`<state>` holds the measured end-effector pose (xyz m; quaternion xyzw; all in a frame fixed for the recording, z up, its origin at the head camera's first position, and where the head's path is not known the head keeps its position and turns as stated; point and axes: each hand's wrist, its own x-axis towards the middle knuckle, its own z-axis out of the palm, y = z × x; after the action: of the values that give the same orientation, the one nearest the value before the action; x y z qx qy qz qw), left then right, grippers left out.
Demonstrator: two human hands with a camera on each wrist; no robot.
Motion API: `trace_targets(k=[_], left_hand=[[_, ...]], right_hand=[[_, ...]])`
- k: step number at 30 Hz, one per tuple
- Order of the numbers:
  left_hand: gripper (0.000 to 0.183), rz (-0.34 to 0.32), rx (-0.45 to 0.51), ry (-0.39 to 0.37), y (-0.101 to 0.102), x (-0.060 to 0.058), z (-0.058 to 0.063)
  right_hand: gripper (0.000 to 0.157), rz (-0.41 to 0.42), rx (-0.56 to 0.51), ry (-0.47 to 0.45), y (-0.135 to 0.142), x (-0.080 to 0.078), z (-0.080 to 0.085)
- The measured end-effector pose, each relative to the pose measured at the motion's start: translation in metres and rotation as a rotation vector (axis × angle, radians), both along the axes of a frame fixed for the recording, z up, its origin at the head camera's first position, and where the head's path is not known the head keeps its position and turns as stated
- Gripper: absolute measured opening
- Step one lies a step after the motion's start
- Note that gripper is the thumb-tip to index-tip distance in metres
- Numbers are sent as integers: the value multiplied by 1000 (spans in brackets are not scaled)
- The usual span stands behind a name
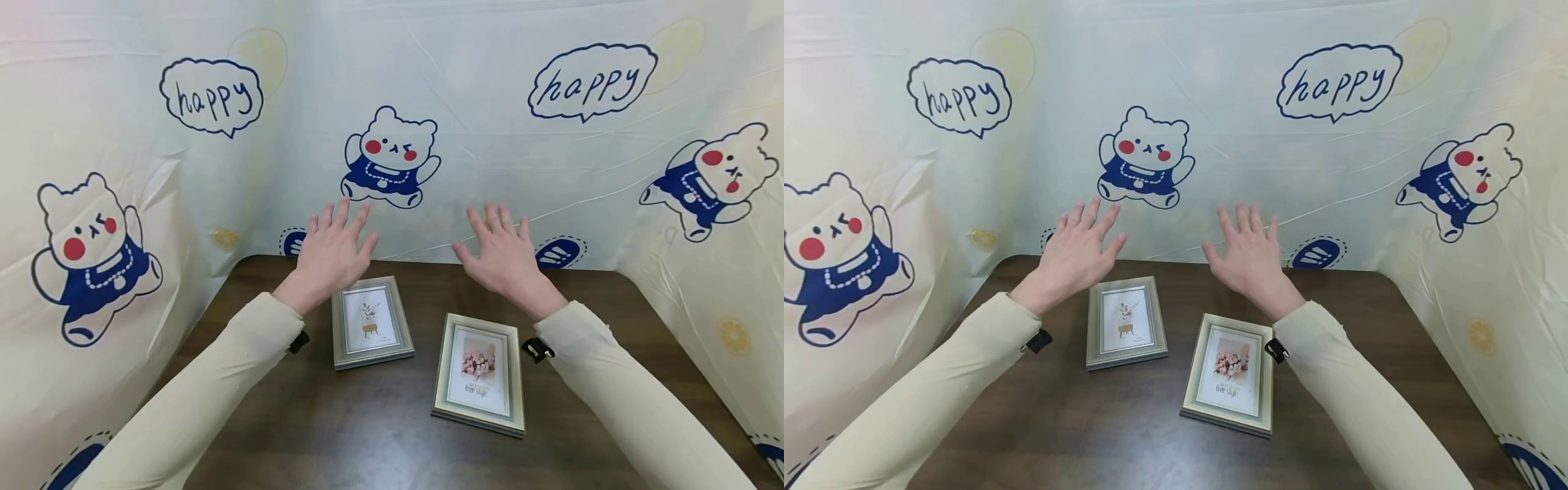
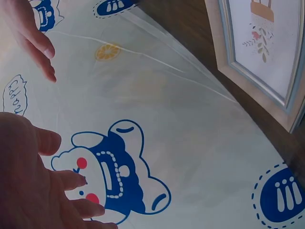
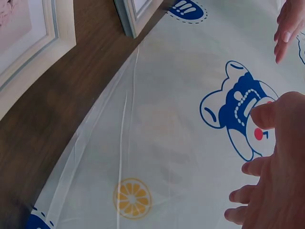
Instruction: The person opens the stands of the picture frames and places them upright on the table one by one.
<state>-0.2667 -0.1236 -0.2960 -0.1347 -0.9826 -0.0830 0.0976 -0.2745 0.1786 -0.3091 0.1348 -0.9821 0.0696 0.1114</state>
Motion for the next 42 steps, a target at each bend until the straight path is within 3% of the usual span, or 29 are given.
trace_targets(k=[24,42], left_hand=[[70,-13,-10,-3,-3,2,-7],[70,-2,-15,-4,-8,10,-11]], right_hand=[[80,31,4,-27,-20,1,-21],[77,64,-2,-1,-31,2,-29]])
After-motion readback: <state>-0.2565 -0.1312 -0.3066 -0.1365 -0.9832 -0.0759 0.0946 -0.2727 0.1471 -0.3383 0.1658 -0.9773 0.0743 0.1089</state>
